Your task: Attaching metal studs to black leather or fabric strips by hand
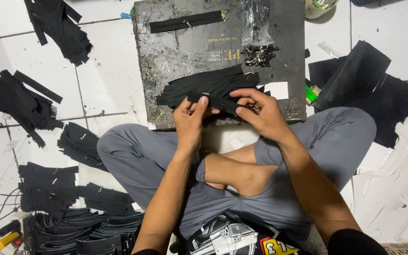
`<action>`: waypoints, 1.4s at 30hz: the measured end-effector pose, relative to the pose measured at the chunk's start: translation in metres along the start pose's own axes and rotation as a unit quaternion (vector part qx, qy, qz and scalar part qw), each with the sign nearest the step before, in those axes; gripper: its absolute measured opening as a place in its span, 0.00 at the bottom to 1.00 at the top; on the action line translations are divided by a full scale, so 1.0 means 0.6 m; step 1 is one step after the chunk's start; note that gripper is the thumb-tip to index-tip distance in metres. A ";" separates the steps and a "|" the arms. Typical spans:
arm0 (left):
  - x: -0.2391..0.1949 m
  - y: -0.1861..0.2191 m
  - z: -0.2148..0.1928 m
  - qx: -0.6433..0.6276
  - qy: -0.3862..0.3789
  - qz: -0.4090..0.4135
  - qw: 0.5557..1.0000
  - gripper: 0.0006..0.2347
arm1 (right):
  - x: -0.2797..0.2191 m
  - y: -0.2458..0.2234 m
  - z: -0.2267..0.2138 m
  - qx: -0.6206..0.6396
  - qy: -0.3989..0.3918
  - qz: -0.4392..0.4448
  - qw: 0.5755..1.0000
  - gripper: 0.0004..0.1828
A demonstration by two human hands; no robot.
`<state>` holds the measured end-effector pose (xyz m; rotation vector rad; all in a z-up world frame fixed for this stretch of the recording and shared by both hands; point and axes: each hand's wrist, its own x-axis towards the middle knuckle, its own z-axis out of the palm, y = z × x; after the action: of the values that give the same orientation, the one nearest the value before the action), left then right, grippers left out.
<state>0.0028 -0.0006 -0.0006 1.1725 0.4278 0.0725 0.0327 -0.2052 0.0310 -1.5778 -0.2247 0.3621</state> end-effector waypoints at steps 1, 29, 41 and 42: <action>-0.003 0.001 -0.004 -0.001 0.000 -0.001 1.000 0.08 | -0.006 0.005 -0.003 -0.001 0.000 0.001 1.000 0.22; 0.218 0.143 -0.072 0.569 0.009 0.303 0.765 0.13 | 0.297 0.013 0.023 -0.592 0.016 -0.251 0.765 0.15; 0.216 0.108 -0.061 0.640 -0.037 0.385 0.664 0.13 | 0.256 0.003 0.014 -0.606 0.025 -0.246 0.756 0.17; 0.206 0.110 -0.066 0.608 -0.024 0.393 0.689 0.12 | 0.239 0.004 0.014 -0.584 0.020 -0.236 0.777 0.15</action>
<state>0.1126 0.0939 0.0109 2.6351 -0.2115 0.5738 0.1623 -0.1457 0.0157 -2.6435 -0.9279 -0.3095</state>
